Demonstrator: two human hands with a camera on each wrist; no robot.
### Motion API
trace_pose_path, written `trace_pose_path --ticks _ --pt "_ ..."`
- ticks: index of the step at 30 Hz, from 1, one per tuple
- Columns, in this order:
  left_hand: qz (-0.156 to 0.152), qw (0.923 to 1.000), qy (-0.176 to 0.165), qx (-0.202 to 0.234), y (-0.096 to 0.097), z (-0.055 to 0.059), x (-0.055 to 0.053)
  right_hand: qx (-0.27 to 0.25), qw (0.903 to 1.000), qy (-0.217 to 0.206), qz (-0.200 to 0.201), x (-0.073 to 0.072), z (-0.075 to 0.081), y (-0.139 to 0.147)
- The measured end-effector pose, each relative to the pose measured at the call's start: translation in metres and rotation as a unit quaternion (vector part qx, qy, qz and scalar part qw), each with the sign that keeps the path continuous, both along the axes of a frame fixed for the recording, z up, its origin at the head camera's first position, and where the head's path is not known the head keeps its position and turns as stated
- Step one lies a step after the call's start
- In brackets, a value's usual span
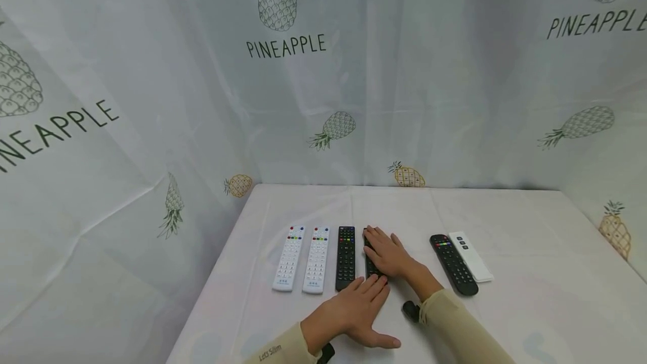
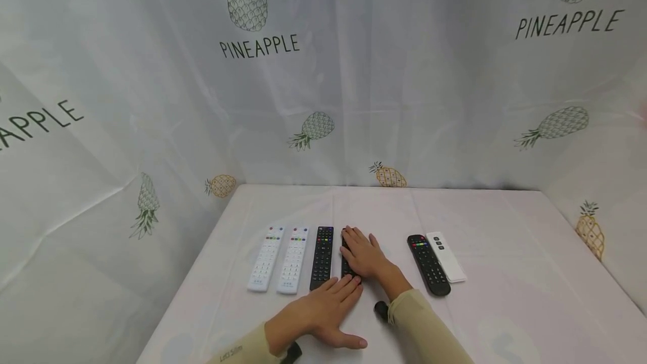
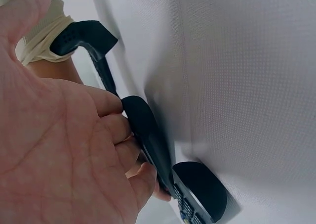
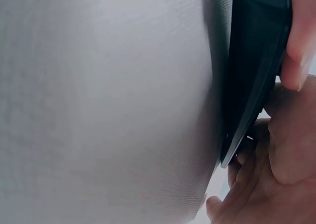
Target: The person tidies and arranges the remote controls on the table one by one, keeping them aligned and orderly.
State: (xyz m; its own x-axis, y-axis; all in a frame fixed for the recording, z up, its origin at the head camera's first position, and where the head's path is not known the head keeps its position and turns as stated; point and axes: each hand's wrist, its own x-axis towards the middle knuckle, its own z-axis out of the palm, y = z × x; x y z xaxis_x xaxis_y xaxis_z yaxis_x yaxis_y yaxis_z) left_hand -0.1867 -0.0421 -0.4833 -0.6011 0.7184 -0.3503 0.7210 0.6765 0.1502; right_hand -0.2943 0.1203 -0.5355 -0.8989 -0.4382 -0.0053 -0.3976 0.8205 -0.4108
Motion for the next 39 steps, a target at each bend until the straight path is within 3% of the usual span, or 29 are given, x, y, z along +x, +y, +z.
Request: trace_pose_path --ticks 16,25,39 --pt "0.012 0.9998 0.014 0.0 0.0016 -0.0019 0.0027 0.009 0.9999 0.007 0.002 -0.0005 0.0037 -0.0002" --pt "0.011 0.9999 0.002 0.006 0.0037 0.0025 0.0056 -0.009 0.9994 0.034 0.002 0.0021 0.0037 0.0021" --pt "0.005 0.9999 0.011 0.004 0.0047 -0.0024 0.0053 -0.015 0.9996 0.021 0.009 0.001 0.0039 0.0017"
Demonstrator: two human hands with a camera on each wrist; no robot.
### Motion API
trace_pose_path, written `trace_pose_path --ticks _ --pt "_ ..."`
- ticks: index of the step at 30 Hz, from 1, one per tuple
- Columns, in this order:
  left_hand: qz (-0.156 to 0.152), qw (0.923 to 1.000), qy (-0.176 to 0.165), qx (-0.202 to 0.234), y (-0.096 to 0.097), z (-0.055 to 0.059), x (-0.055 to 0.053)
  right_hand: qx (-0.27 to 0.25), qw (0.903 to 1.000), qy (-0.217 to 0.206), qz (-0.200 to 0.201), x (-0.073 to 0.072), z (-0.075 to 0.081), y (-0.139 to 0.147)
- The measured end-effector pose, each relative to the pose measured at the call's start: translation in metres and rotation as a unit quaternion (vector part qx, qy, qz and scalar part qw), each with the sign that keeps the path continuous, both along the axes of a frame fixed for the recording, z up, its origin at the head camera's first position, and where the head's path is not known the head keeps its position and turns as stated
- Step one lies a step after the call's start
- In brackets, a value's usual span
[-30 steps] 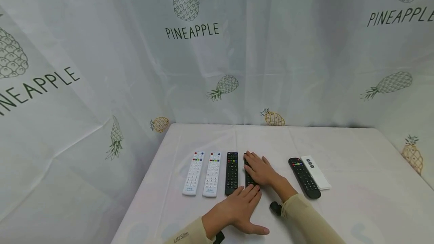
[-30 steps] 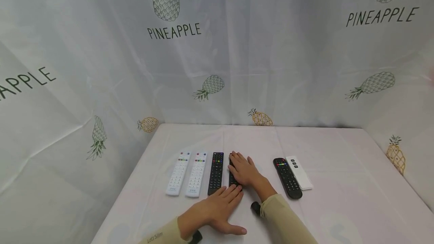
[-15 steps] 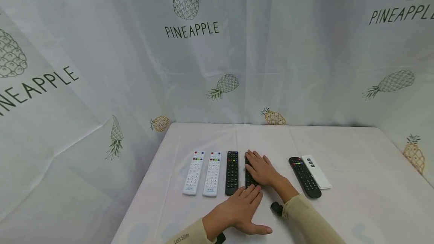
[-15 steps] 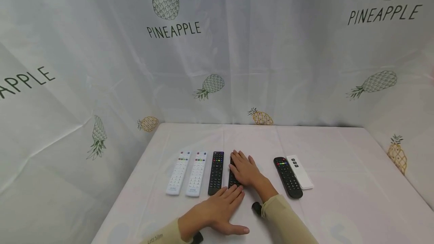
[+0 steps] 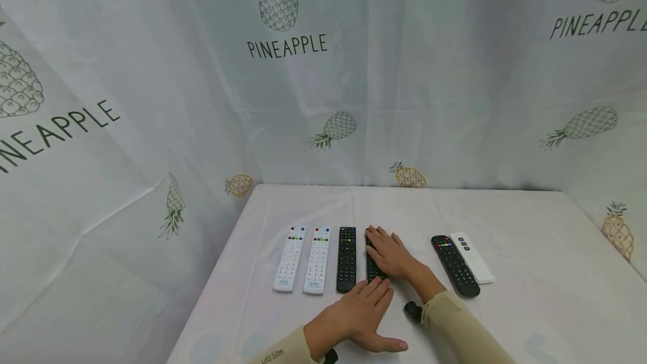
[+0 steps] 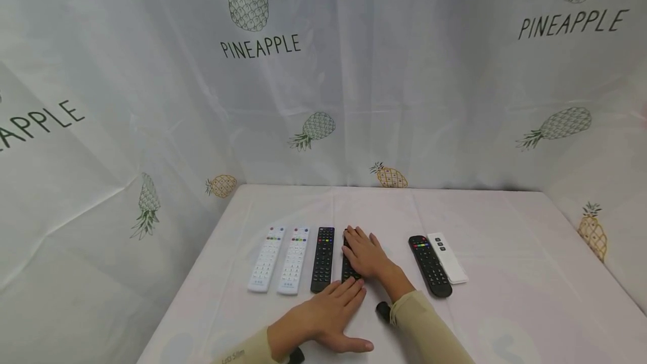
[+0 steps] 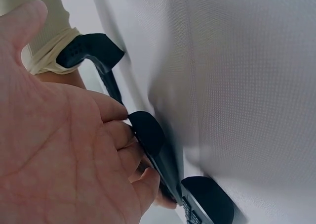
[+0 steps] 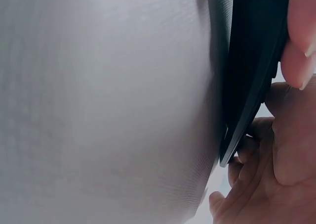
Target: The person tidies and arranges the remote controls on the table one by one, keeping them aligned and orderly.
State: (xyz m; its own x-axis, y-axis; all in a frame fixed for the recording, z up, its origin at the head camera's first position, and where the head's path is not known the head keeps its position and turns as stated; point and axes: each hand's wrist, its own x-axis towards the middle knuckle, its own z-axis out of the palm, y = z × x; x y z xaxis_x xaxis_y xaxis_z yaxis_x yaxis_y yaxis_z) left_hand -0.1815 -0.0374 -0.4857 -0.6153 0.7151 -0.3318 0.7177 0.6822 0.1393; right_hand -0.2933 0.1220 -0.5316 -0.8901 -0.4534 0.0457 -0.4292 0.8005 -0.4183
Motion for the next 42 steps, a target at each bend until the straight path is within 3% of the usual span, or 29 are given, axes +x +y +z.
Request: trace_pose_path --ticks 17,42 --pt "-0.012 0.9994 0.031 -0.007 -0.0008 0.0075 0.004 0.016 0.9998 -0.01 0.002 -0.0013 0.0013 0.0028" --pt "-0.012 0.9985 0.052 -0.011 0.0027 0.0043 0.0045 0.025 0.9991 -0.029 0.02 -0.0042 0.004 0.0057"
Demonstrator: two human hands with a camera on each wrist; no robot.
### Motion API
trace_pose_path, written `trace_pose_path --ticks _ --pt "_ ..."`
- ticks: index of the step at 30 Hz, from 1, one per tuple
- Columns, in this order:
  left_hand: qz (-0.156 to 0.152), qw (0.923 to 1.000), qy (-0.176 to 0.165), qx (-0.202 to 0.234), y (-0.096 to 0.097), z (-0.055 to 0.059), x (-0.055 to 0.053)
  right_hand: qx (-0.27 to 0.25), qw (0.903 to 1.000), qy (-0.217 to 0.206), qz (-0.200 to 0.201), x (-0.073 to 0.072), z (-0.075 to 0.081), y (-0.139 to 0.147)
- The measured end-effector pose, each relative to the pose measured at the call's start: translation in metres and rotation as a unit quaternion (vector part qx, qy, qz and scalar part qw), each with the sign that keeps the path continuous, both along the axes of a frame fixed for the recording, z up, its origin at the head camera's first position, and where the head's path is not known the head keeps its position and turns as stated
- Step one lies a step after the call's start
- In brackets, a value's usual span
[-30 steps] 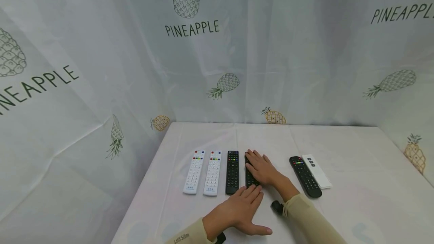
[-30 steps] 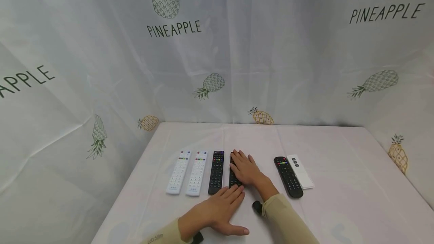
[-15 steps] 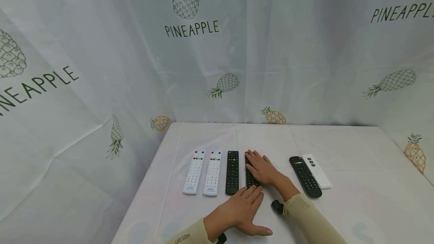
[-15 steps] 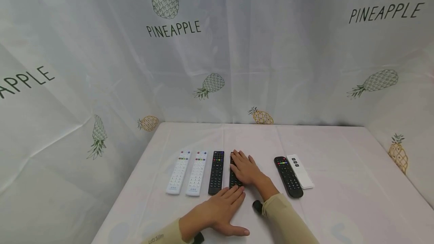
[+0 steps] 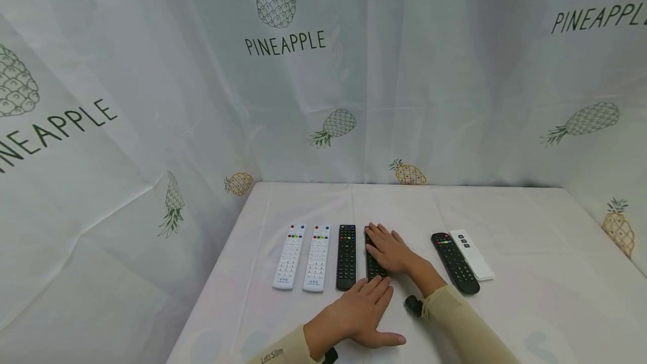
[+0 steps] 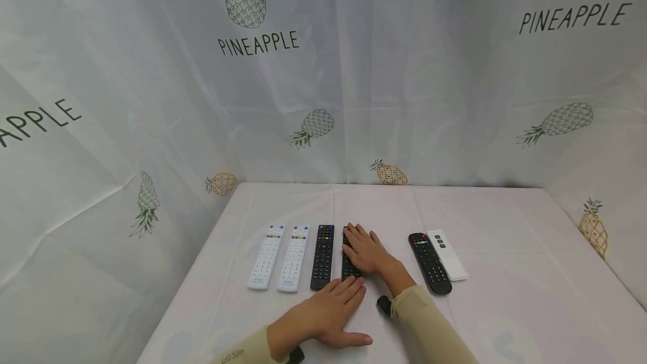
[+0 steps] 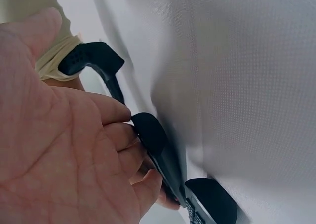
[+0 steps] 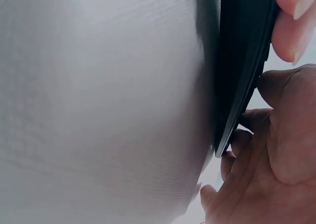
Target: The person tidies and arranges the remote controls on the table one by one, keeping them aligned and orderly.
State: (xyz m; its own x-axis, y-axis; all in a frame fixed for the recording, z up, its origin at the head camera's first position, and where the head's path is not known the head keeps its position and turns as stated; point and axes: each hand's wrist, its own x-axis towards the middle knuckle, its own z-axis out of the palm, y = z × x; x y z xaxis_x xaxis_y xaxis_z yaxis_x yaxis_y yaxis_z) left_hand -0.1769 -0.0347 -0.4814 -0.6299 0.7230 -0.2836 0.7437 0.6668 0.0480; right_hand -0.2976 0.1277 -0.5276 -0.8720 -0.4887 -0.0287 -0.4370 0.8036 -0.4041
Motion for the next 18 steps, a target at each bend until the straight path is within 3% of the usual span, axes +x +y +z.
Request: trace_pose_path --ticks 12,18 --pt "0.003 1.0 -0.008 0.0 0.0008 -0.0015 -0.0003 -0.015 0.9999 -0.004 -0.002 0.0011 0.0003 0.0028" --pt "-0.002 0.9999 0.013 -0.005 0.0004 -0.0043 -0.0002 -0.029 0.9995 0.003 -0.009 0.0008 -0.0029 0.0045"
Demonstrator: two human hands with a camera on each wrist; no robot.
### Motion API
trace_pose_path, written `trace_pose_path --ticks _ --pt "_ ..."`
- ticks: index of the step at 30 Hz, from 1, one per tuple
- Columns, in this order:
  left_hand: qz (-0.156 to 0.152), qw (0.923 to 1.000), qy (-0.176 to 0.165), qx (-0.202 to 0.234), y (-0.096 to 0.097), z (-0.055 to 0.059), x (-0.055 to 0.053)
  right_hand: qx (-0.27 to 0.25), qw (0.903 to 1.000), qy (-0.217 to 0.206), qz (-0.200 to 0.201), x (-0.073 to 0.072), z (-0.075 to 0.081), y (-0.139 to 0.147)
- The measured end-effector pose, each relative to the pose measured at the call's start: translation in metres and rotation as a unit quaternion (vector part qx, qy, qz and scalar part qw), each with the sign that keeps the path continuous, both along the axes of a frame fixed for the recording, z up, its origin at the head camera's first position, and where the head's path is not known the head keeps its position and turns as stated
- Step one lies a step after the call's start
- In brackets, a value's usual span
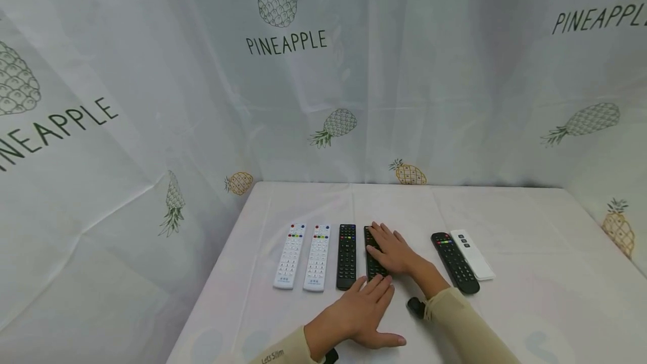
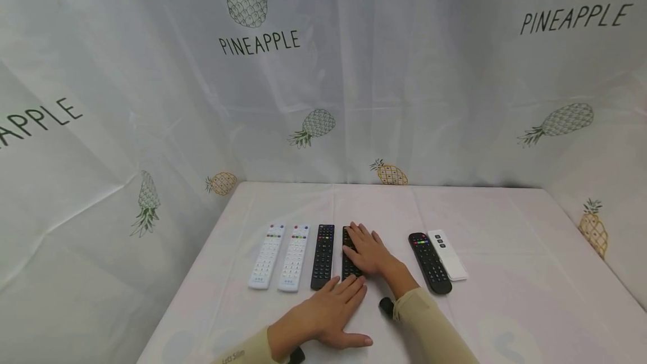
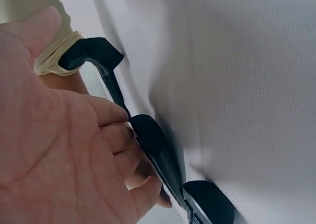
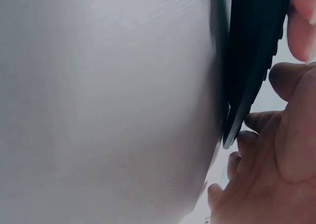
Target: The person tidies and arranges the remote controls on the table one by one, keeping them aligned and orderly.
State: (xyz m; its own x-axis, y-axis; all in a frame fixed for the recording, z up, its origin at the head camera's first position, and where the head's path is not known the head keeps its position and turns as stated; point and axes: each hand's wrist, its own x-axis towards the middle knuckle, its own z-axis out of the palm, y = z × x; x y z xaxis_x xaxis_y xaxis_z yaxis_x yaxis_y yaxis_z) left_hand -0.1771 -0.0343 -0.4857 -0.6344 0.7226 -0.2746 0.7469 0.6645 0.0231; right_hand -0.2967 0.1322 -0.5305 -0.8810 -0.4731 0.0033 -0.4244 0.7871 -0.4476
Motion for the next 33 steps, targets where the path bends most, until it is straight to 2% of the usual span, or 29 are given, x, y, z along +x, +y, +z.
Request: trace_pose_path --ticks 6,21,27,33 --pt "-0.001 1.0 0.008 0.005 0.0 -0.001 0.001 -0.012 0.9998 0.019 -0.001 0.003 0.0 0.002" --pt "-0.006 0.9999 0.002 0.012 0.003 -0.002 0.002 -0.012 0.9998 0.006 -0.012 0.009 -0.001 0.008" --pt "-0.009 0.9997 0.001 0.021 0.005 0.0 0.001 -0.005 0.9996 0.018 -0.021 0.011 0.001 0.014" --pt "-0.03 0.999 0.012 0.032 0.011 0.004 0.001 0.002 0.9989 0.036 -0.031 0.019 0.002 0.03"
